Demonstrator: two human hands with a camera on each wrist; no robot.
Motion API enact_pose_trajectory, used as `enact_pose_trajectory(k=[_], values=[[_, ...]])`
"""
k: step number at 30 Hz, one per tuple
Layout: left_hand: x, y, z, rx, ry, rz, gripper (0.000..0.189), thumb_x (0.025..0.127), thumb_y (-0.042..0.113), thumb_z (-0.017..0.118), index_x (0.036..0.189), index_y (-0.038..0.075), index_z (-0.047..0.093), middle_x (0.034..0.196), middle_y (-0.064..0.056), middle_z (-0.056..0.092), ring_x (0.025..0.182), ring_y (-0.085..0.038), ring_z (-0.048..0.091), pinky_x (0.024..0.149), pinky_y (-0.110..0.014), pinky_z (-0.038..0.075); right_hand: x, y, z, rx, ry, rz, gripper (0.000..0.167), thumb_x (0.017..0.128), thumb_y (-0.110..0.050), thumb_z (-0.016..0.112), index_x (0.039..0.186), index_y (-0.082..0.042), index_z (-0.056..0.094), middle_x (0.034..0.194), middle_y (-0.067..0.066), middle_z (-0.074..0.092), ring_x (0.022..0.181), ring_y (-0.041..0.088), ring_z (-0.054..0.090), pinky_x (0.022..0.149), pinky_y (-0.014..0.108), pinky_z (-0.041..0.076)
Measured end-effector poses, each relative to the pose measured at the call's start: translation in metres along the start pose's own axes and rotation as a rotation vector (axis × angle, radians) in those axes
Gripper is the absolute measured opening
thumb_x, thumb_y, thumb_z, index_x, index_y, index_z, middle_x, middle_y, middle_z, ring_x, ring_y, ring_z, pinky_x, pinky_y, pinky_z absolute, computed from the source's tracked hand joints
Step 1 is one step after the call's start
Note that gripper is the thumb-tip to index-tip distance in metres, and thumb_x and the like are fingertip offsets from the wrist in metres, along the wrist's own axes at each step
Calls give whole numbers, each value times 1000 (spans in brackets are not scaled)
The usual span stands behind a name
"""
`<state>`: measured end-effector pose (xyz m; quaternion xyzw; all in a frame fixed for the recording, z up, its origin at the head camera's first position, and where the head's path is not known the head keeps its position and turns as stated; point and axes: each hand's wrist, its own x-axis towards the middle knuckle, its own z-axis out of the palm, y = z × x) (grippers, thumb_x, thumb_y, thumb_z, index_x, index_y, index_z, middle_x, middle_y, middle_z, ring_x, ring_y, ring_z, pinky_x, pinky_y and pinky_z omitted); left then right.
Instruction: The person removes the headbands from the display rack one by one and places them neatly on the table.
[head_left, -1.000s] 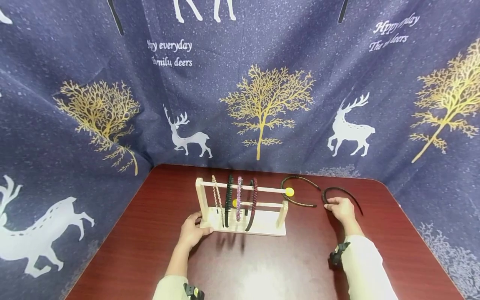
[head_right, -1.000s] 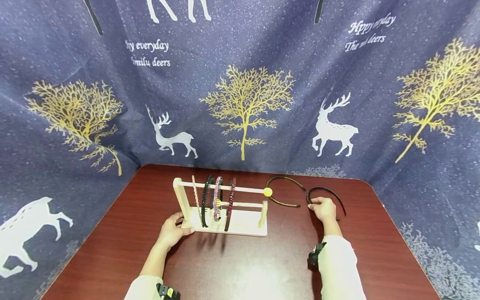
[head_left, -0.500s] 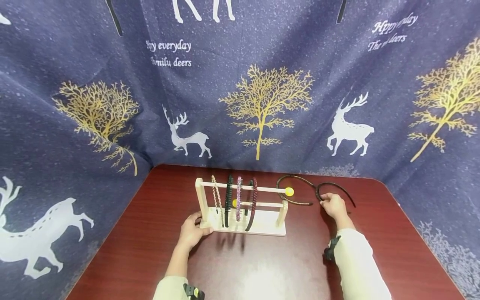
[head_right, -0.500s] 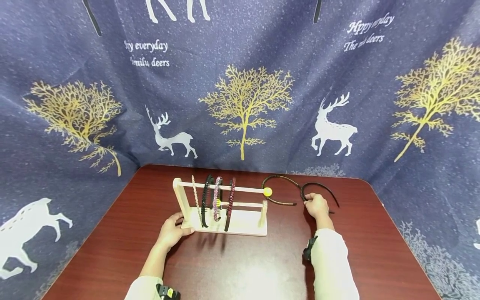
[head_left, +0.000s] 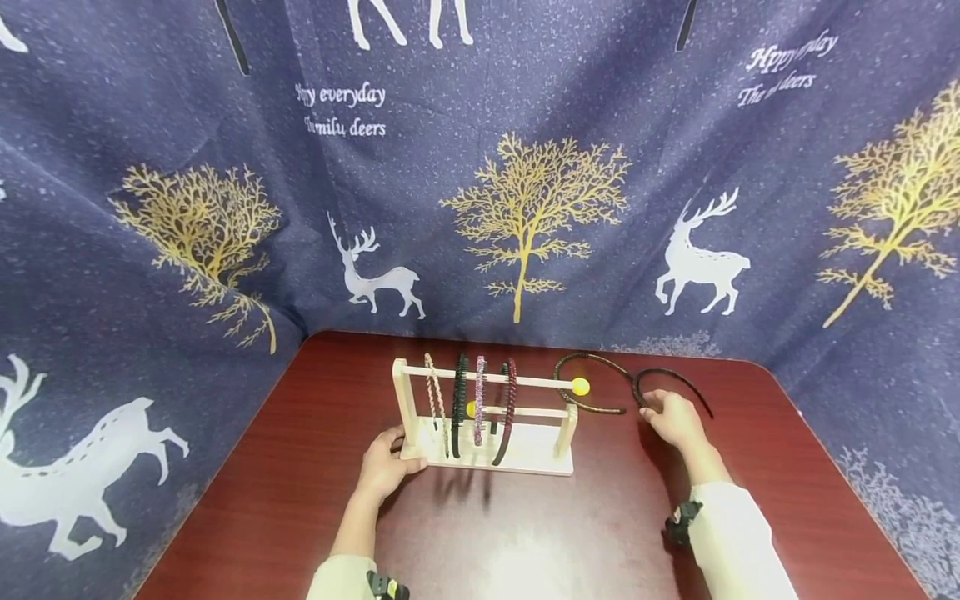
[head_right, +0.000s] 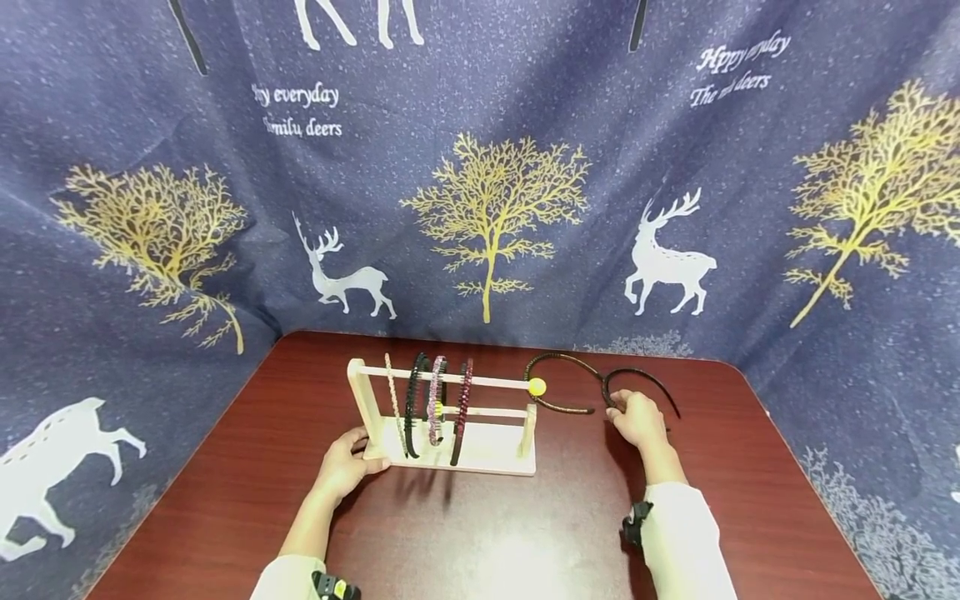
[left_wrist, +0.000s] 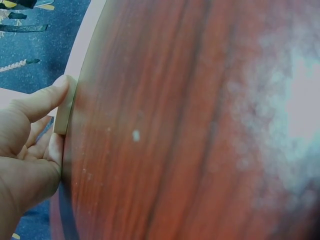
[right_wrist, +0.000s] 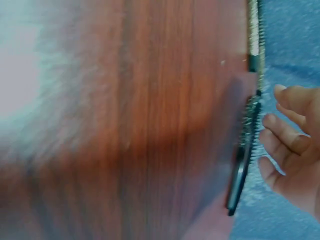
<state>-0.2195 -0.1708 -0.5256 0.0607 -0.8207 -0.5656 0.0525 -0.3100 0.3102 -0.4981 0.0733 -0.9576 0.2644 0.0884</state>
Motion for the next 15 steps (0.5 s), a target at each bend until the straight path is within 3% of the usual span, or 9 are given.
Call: enact_pose_trajectory(k=[7,15], values=[[-1,-1,1,-7,1,-27,70,63,-5,80,127,-8,50,113,-26,56,99,-39,60,76,-37,53,-22,-22,-14,90,-4,-34,29,86,-12,66,110,5,62,102,21,65,92,37,61,79,52,46],[0,0,2,-10,-4,-12,69,63,-5,80,126,-9,50,113,-26,55,98,-40,59,77,-37,53,-40,-49,-27,171,-26,-49,35,87,-17,67,115,2,61,110,20,63,95,32,62,81,48,48]])
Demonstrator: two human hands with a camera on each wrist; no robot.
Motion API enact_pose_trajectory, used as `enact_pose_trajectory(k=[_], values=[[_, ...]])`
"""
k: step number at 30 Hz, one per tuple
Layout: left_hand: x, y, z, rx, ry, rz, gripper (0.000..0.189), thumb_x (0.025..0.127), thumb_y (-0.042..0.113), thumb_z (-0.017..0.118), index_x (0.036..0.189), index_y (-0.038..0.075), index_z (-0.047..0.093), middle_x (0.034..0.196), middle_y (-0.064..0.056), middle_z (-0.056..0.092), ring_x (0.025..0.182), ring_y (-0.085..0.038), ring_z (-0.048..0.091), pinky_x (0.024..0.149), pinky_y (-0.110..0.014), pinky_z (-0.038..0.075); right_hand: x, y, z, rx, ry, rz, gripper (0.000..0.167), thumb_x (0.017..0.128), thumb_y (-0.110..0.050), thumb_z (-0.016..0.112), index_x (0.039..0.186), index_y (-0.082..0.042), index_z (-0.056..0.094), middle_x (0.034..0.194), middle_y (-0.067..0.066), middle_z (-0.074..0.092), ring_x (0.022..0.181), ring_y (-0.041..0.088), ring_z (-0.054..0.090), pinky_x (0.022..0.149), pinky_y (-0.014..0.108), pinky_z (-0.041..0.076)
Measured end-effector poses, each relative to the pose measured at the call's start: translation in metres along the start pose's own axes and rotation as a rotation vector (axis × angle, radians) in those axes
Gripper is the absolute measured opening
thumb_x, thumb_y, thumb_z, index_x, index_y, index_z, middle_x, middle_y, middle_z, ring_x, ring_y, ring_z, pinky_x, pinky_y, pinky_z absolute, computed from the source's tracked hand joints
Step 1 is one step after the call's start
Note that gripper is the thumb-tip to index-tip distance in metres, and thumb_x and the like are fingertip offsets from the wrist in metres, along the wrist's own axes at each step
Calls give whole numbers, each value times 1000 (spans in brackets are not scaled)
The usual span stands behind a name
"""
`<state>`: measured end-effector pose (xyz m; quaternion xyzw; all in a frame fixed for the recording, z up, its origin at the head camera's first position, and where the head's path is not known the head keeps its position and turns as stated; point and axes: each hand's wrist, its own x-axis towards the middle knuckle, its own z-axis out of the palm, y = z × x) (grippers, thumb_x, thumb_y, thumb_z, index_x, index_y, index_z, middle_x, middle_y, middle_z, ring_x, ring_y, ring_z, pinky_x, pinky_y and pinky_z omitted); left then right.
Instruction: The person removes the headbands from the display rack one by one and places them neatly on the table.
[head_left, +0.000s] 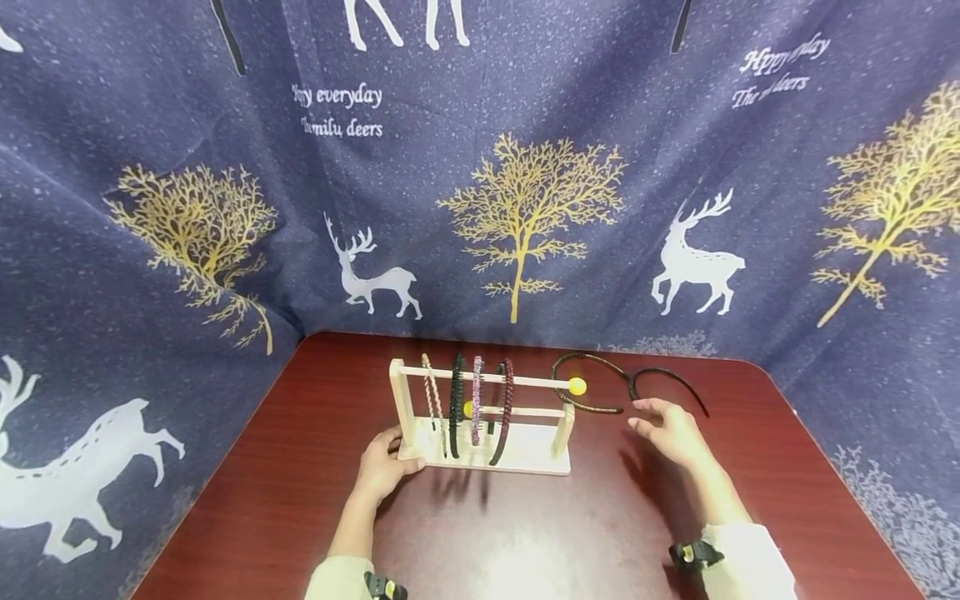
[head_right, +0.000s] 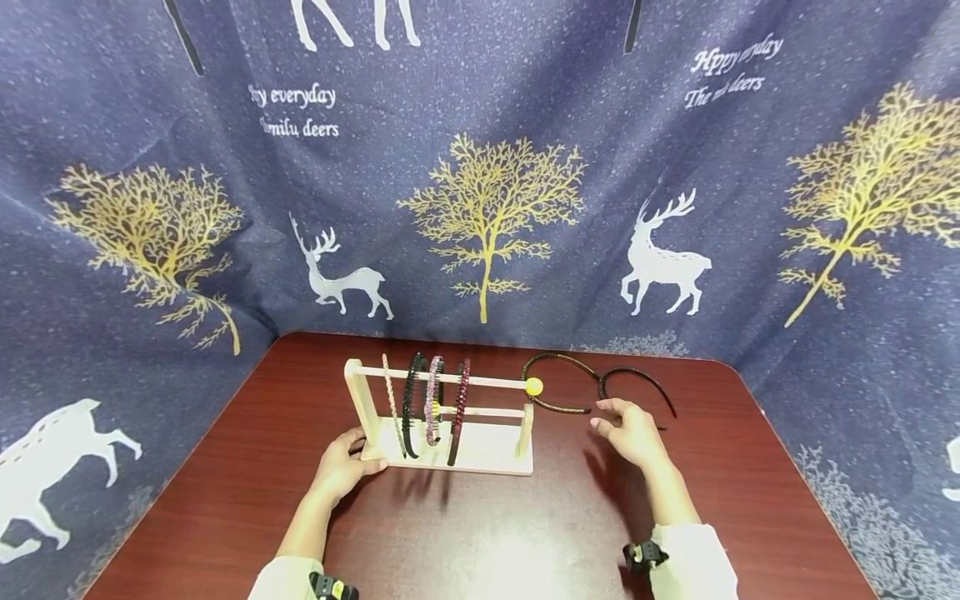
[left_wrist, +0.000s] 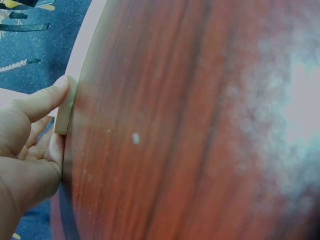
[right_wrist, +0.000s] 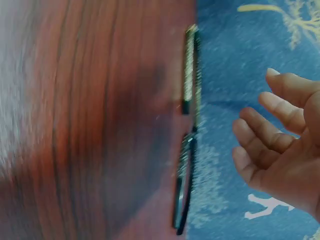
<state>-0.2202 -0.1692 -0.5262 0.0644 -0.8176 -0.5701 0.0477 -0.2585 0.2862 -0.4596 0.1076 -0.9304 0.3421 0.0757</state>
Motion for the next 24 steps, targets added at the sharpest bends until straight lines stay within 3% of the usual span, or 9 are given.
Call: enact_pose_trajectory(k=[9,12,18,24], values=[[-2,0,0,8,0,17,69,63,-4,80,125,-10,50,112,-27,56,98,-40,60,77,-38,53,-18,-21,0,182,-55,-61,37,85,-16,69,115,3,61,107,15,64,91,25,64,74,29,52],[-2,-1,0,4,-2,13,69,63,-5,80,125,-9,50,112,-27,56,98,-39,60,77,-37,53,-22,-24,1,206,-55,-90,33,85,-15,69,114,1,61,106,12,64,90,17,63,76,25,50],[-2,0,0,7,-10,3,70,63,-5,80,126,-10,50,112,-28,56,98,-39,60,77,-37,53,-32,-36,1,312,-31,-164,27,84,-4,67,110,2,61,104,12,64,87,13,63,74,24,51],[-1,2,-1,8,-11,2,69,63,-5,79,126,-10,49,112,-29,56,98,-39,60,77,-37,53,-38,-51,3,378,-4,-177,28,83,1,67,109,4,59,104,15,62,88,13,63,73,21,51]])
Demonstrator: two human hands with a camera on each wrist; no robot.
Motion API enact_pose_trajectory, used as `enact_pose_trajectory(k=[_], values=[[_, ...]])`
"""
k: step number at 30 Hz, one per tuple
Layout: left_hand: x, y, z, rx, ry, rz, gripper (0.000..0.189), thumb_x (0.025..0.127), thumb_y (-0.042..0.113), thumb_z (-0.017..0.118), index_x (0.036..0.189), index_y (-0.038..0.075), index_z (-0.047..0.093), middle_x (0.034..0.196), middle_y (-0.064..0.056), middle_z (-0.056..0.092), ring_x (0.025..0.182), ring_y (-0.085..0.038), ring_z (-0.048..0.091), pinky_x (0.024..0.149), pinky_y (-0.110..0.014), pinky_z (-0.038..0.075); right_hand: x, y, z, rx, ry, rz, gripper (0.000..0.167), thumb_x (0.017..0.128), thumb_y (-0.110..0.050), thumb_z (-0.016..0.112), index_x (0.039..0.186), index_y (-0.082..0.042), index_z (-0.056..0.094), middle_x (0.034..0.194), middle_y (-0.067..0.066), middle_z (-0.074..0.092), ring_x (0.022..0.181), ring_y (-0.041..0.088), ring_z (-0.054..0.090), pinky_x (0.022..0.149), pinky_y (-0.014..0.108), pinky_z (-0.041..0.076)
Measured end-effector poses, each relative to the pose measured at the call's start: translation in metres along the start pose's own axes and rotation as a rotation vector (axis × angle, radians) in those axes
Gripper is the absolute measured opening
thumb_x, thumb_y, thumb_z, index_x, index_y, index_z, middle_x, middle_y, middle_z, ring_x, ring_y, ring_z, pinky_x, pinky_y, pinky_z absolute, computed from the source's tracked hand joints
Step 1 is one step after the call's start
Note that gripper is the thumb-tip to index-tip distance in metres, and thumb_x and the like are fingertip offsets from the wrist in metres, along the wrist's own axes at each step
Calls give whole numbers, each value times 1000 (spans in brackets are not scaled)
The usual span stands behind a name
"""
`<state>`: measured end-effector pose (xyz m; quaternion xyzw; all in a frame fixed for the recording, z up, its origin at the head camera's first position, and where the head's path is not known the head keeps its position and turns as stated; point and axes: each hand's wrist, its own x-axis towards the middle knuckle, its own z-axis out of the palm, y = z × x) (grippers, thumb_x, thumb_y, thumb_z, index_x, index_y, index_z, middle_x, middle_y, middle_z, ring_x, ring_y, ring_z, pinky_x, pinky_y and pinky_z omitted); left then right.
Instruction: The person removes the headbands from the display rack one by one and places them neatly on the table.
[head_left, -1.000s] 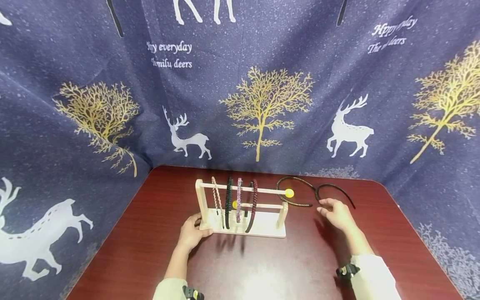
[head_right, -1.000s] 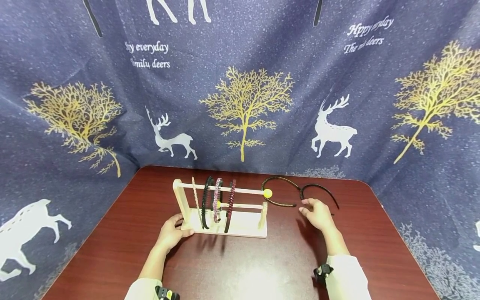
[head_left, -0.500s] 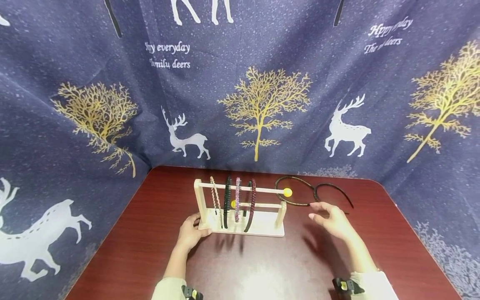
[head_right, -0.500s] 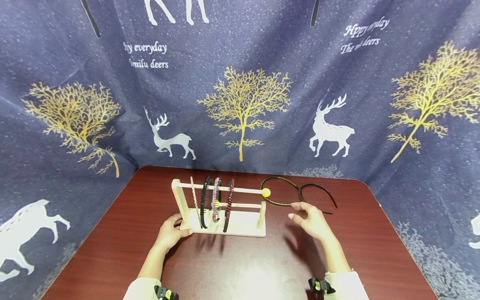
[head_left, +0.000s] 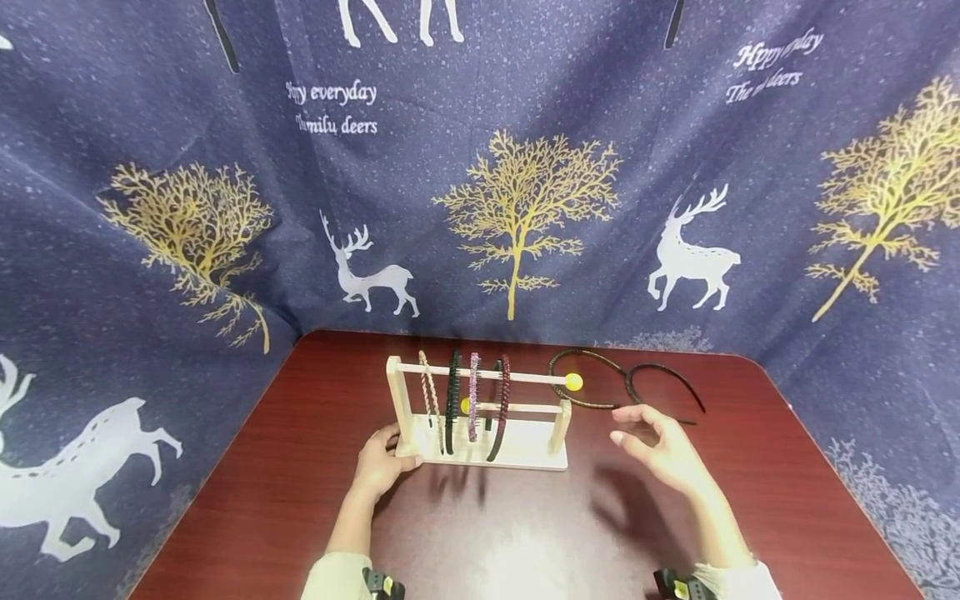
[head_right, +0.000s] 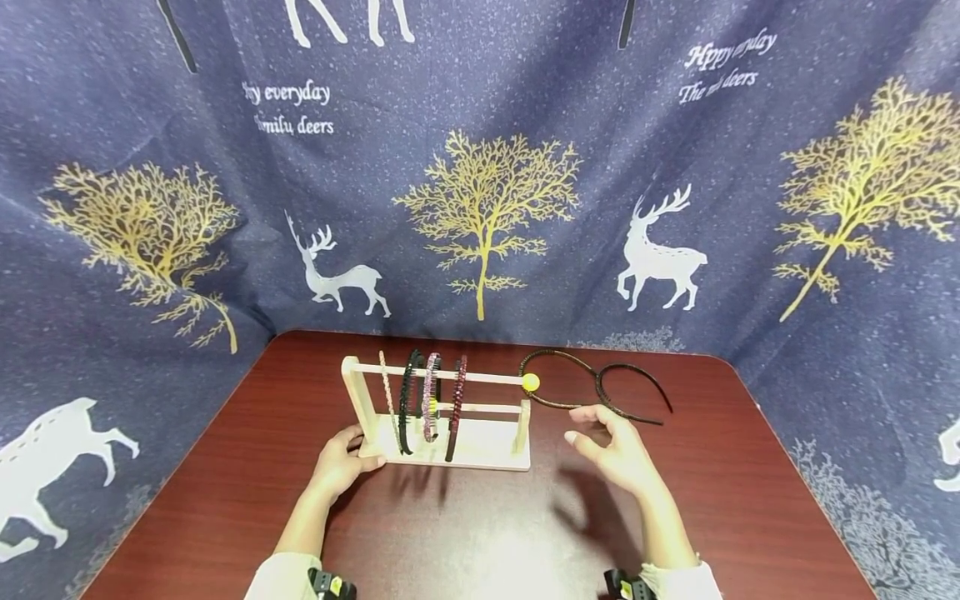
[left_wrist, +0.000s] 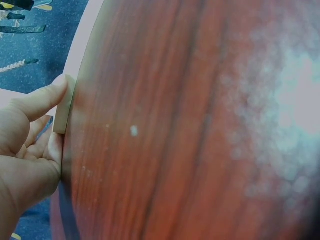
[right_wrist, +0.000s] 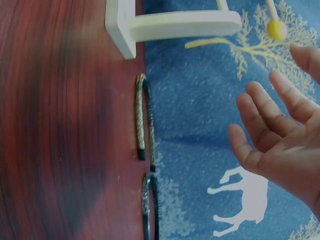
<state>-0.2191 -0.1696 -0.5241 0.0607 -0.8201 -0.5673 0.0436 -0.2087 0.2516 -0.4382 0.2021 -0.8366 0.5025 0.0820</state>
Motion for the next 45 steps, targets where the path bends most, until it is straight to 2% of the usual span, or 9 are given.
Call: enact_pose_trajectory(k=[4,10,15,20,26,31,36,41,45], values=[[0,0,0,-5,2,0,69,63,-6,79,125,-10,50,112,-28,56,98,-39,60,77,-37,53,0,-5,7,25,38,-56,29,80,7,66,109,7,58,102,16,62,90,10,62,77,18,49],[0,0,1,-2,-5,-5,69,64,-5,79,126,-10,49,113,-29,55,99,-40,59,78,-38,53,0,-8,19,177,103,-183,33,77,18,62,109,12,56,100,13,63,94,10,60,80,21,50],[-2,0,-1,-12,-7,-10,71,64,-5,79,127,-11,47,113,-30,54,99,-41,59,77,-37,53,3,-14,28,230,85,-247,37,76,19,62,111,12,54,102,15,61,96,15,58,82,25,49],[-1,0,-1,-13,-4,-18,71,65,-5,79,127,-10,47,113,-28,55,100,-40,59,76,-36,53,6,-18,38,218,56,-258,40,76,17,63,114,10,54,103,22,59,95,25,56,86,25,47],[0,0,-1,5,3,-19,71,64,-4,80,127,-9,49,114,-27,55,100,-40,59,77,-37,53,12,-25,48,288,33,-264,36,77,15,63,112,10,55,101,28,57,92,37,54,84,31,48],[0,2,-1,15,-1,-20,71,64,-3,80,128,-9,48,115,-29,54,101,-41,58,79,-38,52,16,-31,58,347,20,-263,35,76,15,61,111,11,54,102,16,60,93,28,56,83,33,49],[1,1,-1,12,-6,-17,71,65,-3,80,127,-9,48,116,-29,54,101,-41,58,79,-39,52,21,-41,70,389,8,-296,35,76,16,59,111,13,53,103,11,61,95,20,57,81,31,50],[1,0,-1,15,-9,-11,71,64,-2,81,127,-10,48,115,-28,54,100,-40,59,79,-38,52,23,-48,88,393,59,-305,36,74,18,60,109,13,53,98,21,60,92,24,57,75,33,49],[1,0,0,15,-4,-15,71,64,-3,80,127,-9,48,115,-27,55,99,-39,59,78,-38,52,25,-50,99,360,53,-271,38,73,16,63,110,10,55,96,26,58,90,31,55,73,35,48]])
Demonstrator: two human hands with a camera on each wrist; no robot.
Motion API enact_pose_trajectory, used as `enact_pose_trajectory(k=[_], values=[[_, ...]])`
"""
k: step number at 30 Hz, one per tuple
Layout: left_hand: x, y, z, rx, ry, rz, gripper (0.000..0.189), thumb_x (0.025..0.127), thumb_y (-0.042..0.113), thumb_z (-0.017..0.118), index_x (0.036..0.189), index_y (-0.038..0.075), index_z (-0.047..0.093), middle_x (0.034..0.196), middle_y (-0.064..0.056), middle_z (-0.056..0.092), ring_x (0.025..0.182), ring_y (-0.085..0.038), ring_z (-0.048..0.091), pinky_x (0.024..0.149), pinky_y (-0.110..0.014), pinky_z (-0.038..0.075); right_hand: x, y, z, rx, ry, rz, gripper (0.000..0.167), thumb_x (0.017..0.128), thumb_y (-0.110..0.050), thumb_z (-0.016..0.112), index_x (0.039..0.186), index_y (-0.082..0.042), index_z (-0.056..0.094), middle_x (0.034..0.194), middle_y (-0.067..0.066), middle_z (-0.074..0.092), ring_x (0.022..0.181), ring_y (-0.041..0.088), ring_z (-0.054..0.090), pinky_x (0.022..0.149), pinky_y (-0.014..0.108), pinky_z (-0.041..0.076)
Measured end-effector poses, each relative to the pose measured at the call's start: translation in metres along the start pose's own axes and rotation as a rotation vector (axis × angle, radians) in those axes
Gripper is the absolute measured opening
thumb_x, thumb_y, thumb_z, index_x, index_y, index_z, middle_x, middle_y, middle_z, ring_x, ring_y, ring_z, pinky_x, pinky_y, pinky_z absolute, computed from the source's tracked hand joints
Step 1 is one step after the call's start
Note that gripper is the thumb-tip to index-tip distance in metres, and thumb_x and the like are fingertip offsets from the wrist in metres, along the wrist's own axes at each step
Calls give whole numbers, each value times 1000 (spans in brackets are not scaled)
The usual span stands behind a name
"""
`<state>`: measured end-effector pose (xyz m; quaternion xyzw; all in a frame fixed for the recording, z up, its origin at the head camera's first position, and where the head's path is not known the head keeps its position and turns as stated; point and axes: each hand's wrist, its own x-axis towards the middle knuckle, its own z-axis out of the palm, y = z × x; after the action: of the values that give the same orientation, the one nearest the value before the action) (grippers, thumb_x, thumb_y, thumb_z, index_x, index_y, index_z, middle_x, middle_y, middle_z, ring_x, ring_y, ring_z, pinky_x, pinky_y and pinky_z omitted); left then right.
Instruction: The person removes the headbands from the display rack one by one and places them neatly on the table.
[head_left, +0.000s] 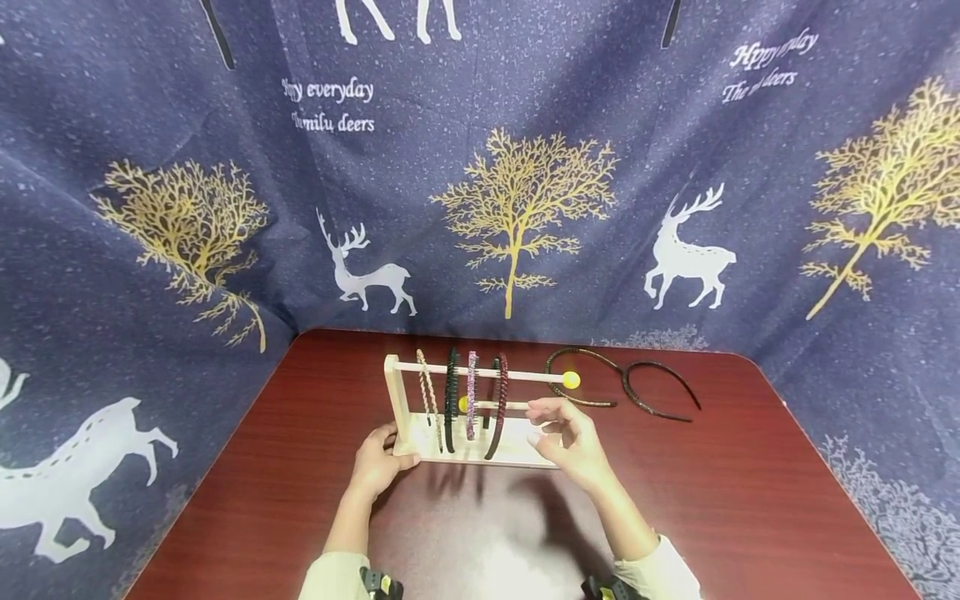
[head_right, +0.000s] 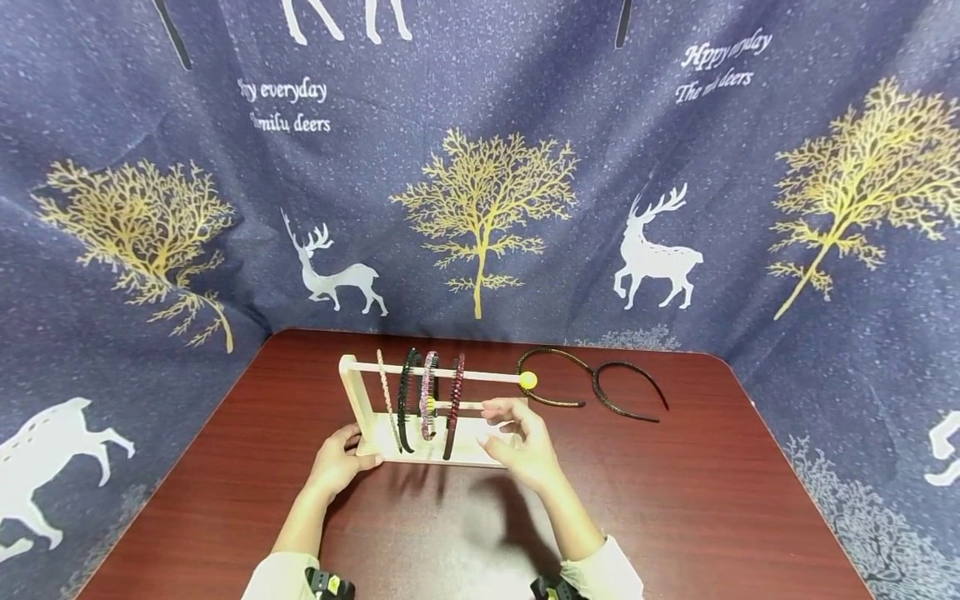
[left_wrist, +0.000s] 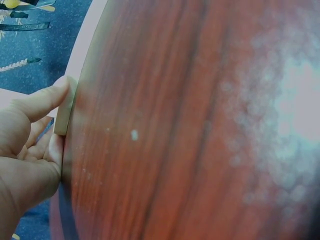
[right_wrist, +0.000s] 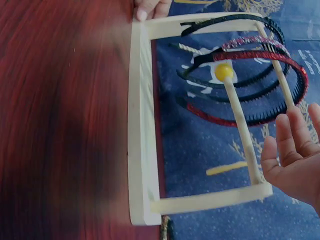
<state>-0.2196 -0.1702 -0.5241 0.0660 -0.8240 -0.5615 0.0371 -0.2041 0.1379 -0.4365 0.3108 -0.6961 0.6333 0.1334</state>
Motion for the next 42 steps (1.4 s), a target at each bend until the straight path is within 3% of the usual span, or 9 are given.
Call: enact_pose_trajectory(k=[7,11,17,21,25,35,42], values=[[0,0,0,-28,5,1,70,63,-5,79,126,-9,49,113,-27,55,98,-39,60,76,-36,53,5,3,15,56,-35,49,38,75,10,64,111,12,53,96,30,56,89,36,55,74,33,50],[0,0,1,-31,8,2,70,63,-5,80,126,-9,50,113,-27,55,98,-39,60,76,-36,53,6,7,25,96,-52,93,46,75,11,63,118,10,48,99,30,54,89,43,53,75,33,50],[0,-1,0,-15,12,9,70,63,-4,81,125,-10,50,113,-27,54,98,-39,60,76,-36,53,5,11,38,142,-45,161,47,74,11,64,117,8,43,99,25,55,90,27,54,75,34,49],[0,-1,0,-17,14,6,70,62,-5,80,126,-9,50,113,-27,55,97,-39,60,75,-35,53,4,16,44,178,-39,160,42,73,14,62,110,10,43,94,29,55,87,17,56,72,30,50],[-1,-1,0,-18,10,3,70,63,-5,80,126,-9,50,114,-27,54,98,-39,60,75,-36,53,3,19,46,243,-49,159,37,74,14,62,105,10,43,91,31,54,84,16,55,71,27,50],[-1,1,0,3,18,12,69,63,-4,80,126,-8,51,112,-26,56,98,-39,59,78,-38,52,7,14,44,206,-68,111,26,76,15,60,96,8,44,79,8,55,73,13,55,64,23,48],[0,-1,0,2,12,32,70,63,-5,80,125,-11,49,112,-29,55,98,-41,59,77,-39,53,12,8,36,220,-90,75,26,78,15,57,100,10,44,79,19,56,74,13,57,64,24,49]])
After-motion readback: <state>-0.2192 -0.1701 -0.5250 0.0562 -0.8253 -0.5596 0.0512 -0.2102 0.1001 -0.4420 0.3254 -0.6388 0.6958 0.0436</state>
